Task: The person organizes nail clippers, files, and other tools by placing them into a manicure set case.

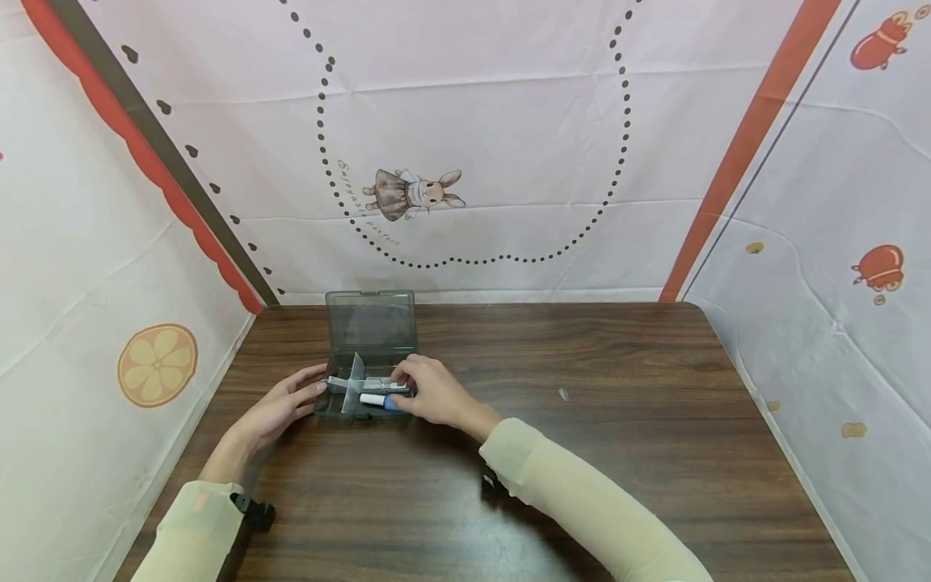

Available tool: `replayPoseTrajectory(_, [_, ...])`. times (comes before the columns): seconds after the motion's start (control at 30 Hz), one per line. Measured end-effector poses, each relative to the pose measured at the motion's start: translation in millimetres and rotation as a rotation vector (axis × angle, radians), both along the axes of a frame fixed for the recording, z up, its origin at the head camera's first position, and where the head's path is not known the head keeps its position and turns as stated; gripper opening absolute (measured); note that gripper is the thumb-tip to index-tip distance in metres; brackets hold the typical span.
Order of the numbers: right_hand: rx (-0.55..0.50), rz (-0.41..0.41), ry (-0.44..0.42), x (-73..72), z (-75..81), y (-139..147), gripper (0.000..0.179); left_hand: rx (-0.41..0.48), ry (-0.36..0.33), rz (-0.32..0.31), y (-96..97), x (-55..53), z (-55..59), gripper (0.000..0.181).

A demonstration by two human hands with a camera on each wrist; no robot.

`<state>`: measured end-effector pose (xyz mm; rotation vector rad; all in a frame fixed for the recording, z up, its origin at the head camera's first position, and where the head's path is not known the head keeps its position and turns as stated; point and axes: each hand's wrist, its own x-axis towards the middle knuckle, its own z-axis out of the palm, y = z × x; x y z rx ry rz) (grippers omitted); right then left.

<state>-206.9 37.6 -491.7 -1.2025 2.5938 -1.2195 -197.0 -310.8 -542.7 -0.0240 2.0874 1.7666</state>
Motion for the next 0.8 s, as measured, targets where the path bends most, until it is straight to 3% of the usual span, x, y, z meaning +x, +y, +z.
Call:
replayPoseTrajectory(0.23, [-0.002, -0.024, -0.037, -3.7, 4.3, 26.7, 0.024, 0.000, -0.001, 0.005, -0.2, -0.7, 2.3, 0.075])
replayPoseTrajectory(0.47, [0.006, -0.057, 0.016, -8.6, 4.1, 61.2, 0.020, 0.001, 0.007, -0.010, 0.4, 0.0, 2.1, 0.076])
replayPoseTrajectory(0.8, [-0.070, -0.154, -0.043, -10.2, 3.2, 114.6, 0.020, 0.005, 0.010, -0.010, 0.2, -0.3, 0.0, 0.076])
